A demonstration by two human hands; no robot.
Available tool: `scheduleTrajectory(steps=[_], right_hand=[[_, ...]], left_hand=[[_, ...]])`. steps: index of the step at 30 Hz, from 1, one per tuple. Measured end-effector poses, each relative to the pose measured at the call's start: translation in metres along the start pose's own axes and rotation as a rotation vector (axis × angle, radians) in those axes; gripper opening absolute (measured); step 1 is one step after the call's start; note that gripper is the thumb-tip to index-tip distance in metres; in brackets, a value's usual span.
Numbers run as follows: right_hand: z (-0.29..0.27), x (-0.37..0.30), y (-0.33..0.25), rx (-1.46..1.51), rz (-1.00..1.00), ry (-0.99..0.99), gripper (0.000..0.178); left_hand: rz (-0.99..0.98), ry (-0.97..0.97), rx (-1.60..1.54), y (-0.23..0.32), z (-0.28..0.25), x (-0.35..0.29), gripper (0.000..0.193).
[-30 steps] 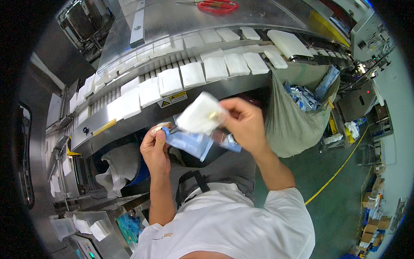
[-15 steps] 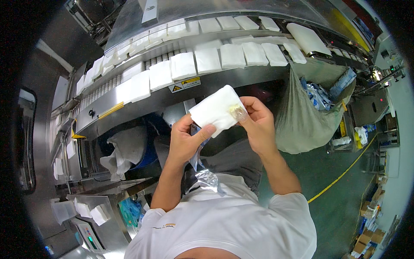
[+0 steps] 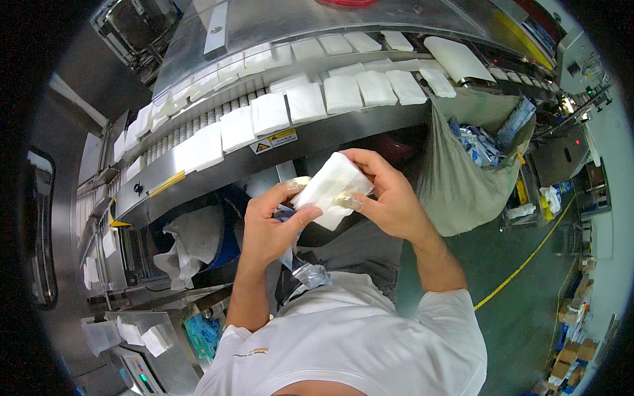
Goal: The person uses scissors to open blue pouches, removes white rectangular blocks from them, and places the blocks onto a moving conveyor belt. They also adjust the position of blocks already on the belt and discard the empty packaging.
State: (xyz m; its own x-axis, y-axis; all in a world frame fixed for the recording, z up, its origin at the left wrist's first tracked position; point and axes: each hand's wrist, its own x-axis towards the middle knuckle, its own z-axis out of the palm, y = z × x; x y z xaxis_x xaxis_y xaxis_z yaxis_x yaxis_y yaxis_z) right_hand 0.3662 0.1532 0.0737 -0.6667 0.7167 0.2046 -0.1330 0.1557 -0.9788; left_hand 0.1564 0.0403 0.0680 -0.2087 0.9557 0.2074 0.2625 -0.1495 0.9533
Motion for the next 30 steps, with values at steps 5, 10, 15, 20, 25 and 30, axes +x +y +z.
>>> scheduleTrajectory(steps=[5,10,15,20,25,30], right_hand=[[-0.005,-0.012,-0.003,-0.142,-0.001,-0.075,0.049],[0.004,-0.025,0.005,-0.088,-0.083,0.020,0.048],[0.015,-0.029,0.022,0.005,-0.052,0.167,0.047],[0.032,-0.038,0.028,-0.106,-0.040,0.290,0.044],[0.025,-0.040,0.029,0.017,0.043,0.247,0.047],[0.013,-0.037,0.024,0.065,0.147,0.036,0.053]], left_hand=[[-0.230,-0.221,-0.332,-0.012,-0.010,0.001,0.035],[-0.298,-0.271,-0.490,-0.017,-0.009,0.001,0.042],[-0.126,-0.118,-0.439,-0.017,0.007,-0.012,0.061],[-0.134,-0.002,-0.067,0.005,0.011,-0.016,0.047],[-0.222,-0.108,-0.121,-0.004,0.004,-0.003,0.039],[-0.361,-0.163,-0.469,-0.007,0.003,-0.002,0.037]])
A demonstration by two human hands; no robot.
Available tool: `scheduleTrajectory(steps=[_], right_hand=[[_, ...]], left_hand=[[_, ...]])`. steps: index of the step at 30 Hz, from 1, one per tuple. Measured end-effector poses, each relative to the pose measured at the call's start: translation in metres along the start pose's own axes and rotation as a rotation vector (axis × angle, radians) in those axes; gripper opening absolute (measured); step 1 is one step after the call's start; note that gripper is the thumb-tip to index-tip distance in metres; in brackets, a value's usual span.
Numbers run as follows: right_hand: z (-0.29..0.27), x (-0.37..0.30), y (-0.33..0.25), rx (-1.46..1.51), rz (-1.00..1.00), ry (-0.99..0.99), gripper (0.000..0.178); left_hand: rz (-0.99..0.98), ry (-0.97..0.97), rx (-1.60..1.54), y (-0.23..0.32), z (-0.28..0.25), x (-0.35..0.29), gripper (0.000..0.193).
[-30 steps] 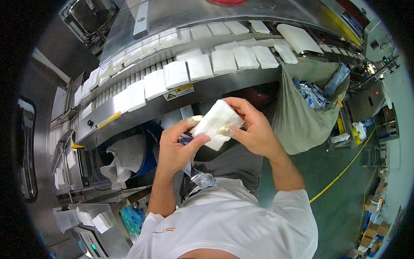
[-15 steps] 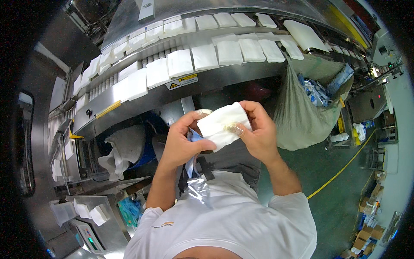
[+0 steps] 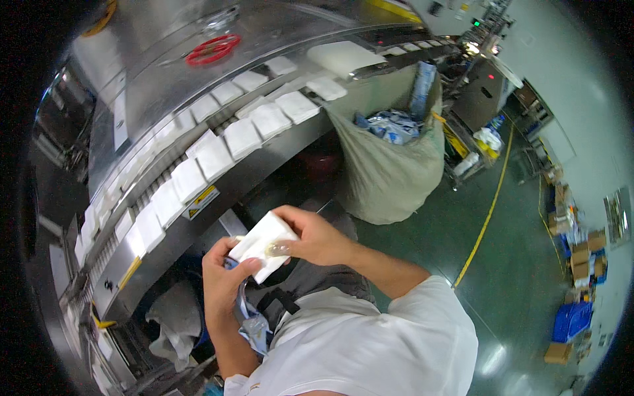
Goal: The person uses scissors to open blue pouches, removes white rectangular blocks from them, and places the blocks onto a moving conveyor belt. They also adjust the position of blocks already on the belt and discard the empty packaging.
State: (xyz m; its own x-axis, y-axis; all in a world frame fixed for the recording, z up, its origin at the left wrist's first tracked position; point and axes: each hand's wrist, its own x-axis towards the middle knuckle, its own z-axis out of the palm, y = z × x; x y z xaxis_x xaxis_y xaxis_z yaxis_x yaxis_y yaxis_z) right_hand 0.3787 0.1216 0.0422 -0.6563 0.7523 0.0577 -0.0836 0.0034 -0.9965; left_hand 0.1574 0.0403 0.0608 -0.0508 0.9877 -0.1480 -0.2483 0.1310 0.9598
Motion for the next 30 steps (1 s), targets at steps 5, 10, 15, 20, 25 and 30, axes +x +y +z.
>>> scheduleTrajectory(steps=[5,10,15,20,25,30], right_hand=[[0.004,-0.003,-0.023,-0.559,-0.241,0.104,0.032],[0.004,0.000,0.005,0.016,0.012,0.097,0.025],[0.008,0.007,0.005,0.083,0.008,0.159,0.026],[0.013,0.007,0.004,0.218,0.069,0.120,0.032],[0.012,0.008,0.008,0.332,0.134,0.105,0.034],[0.011,0.007,0.004,0.130,0.049,0.070,0.036]], left_hand=[[0.030,0.009,0.106,0.000,0.003,0.004,0.033],[0.101,0.008,0.341,-0.003,-0.002,0.002,0.047],[0.098,-0.024,0.119,-0.016,-0.004,-0.002,0.080],[0.068,0.049,0.128,-0.011,-0.005,-0.006,0.053],[0.138,0.020,0.187,-0.011,-0.009,-0.005,0.053],[0.126,0.052,0.160,-0.001,-0.004,-0.011,0.049]])
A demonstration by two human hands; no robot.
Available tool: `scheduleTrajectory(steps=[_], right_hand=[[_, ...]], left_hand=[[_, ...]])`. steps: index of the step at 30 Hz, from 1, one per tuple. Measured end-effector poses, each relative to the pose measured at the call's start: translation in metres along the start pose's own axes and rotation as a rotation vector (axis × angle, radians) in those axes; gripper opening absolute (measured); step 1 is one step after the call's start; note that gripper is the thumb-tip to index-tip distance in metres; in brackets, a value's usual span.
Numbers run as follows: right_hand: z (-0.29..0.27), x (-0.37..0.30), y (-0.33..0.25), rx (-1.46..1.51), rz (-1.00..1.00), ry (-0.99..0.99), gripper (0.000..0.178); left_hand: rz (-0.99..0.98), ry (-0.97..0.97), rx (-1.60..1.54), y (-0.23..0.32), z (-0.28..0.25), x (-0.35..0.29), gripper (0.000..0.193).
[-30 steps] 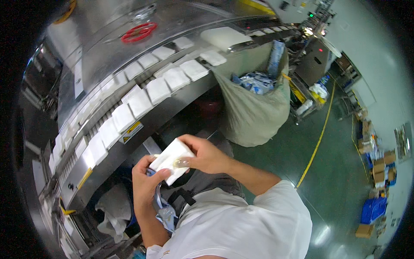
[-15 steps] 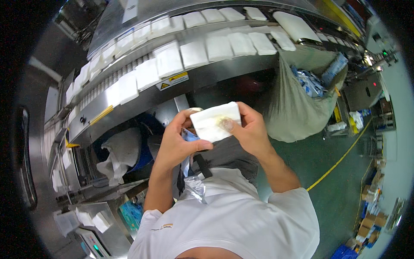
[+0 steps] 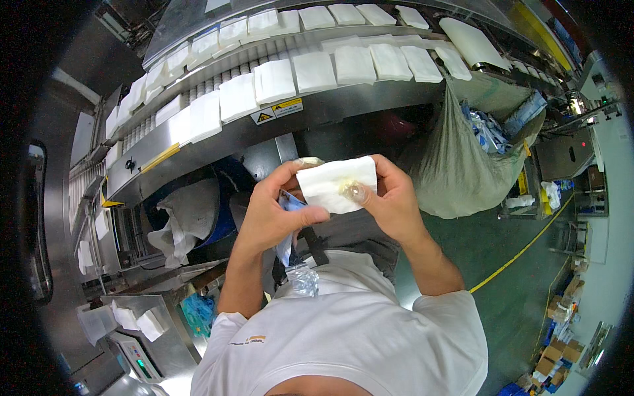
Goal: The person uses scissors to open blue pouches, removes white rectangular blocks from them, and places the blocks onto a moving conveyor belt. They also adjust the position of blocks already on the belt and discard the empty packaging.
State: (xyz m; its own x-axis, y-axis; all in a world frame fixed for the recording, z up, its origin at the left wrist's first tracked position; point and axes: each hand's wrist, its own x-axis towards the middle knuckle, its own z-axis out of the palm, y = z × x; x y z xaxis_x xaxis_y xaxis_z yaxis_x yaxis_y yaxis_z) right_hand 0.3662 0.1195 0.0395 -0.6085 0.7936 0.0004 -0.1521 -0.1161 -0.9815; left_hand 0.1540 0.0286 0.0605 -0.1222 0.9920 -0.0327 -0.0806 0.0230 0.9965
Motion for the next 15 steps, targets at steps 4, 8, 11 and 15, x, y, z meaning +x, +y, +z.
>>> scheduleTrajectory(steps=[4,8,11,15], right_hand=[[0.003,0.001,-0.005,0.007,-0.008,-0.064,0.037],[-0.011,0.008,-0.009,0.042,0.100,-0.194,0.032],[-0.018,0.021,-0.011,0.099,0.199,-0.244,0.025],[-0.028,0.052,-0.024,0.021,0.191,-0.260,0.024]], left_hand=[[-0.072,-0.001,0.040,-0.011,-0.009,0.003,0.041],[-0.060,-0.014,0.059,-0.013,-0.013,0.005,0.034],[-0.085,-0.062,0.028,-0.005,-0.018,0.010,0.032],[0.024,0.035,0.003,-0.002,-0.016,0.018,0.044]])
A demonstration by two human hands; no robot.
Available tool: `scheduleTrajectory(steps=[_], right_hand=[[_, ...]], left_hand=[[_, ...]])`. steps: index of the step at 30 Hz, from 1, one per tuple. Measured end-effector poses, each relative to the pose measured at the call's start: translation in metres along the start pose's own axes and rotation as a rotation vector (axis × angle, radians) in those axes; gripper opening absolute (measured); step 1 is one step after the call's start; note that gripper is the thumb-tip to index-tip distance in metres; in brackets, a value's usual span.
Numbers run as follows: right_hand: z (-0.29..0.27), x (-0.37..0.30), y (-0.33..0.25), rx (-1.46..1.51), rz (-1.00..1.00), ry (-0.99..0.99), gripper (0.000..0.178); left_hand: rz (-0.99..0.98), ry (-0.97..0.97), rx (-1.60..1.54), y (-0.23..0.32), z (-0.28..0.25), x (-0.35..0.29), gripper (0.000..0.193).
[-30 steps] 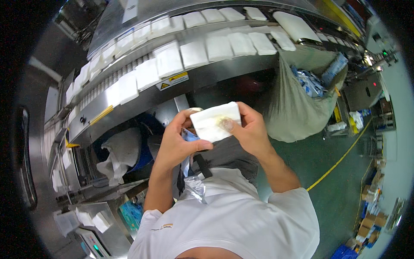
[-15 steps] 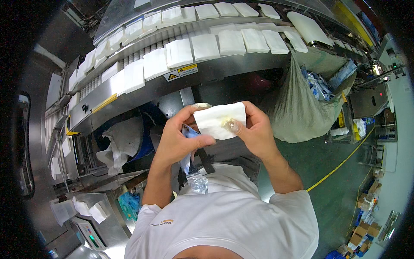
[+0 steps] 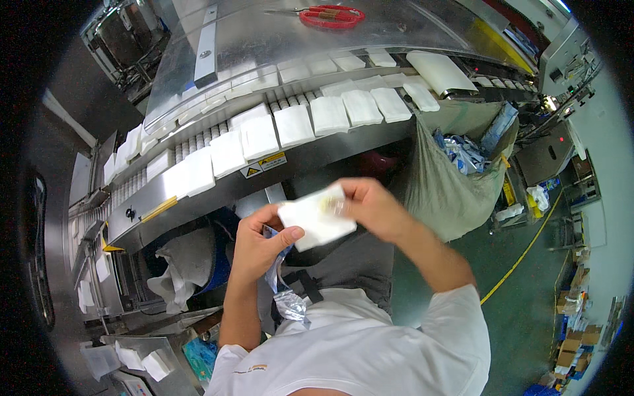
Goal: The person uses scissors to open blue pouches, removes white rectangular blocks from them, and places the blocks onto a moving conveyor belt. They also adjust the position of blocks already on the belt and discard the empty packaging.
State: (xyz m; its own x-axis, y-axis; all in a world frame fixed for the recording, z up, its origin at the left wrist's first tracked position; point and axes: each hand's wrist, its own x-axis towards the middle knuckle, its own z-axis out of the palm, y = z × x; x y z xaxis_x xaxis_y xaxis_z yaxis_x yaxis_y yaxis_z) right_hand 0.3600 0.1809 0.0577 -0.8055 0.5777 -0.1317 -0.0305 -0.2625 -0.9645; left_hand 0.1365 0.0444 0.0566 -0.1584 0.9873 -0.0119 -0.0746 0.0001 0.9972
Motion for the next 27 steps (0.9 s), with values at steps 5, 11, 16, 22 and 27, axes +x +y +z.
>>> scheduleTrajectory(steps=[5,11,16,22,27], right_hand=[[-0.124,0.103,-0.070,-0.170,-0.196,0.537,0.017],[-0.263,0.235,-0.113,0.134,-0.310,0.718,0.018],[-0.283,0.300,-0.093,0.322,-0.401,0.821,0.023],[-0.348,0.281,-0.098,-1.975,-0.003,0.957,0.027],[-0.247,0.164,-0.101,-1.312,-0.233,0.600,0.035]], left_hand=[[0.011,0.159,-0.129,-0.014,-0.011,-0.011,0.054],[-0.041,0.239,-0.161,-0.039,-0.017,-0.041,0.047],[-0.097,0.299,-0.077,-0.048,-0.023,-0.056,0.049],[-0.065,0.275,-0.069,-0.044,-0.020,-0.050,0.045],[0.050,0.351,-0.049,-0.042,-0.006,-0.028,0.037]])
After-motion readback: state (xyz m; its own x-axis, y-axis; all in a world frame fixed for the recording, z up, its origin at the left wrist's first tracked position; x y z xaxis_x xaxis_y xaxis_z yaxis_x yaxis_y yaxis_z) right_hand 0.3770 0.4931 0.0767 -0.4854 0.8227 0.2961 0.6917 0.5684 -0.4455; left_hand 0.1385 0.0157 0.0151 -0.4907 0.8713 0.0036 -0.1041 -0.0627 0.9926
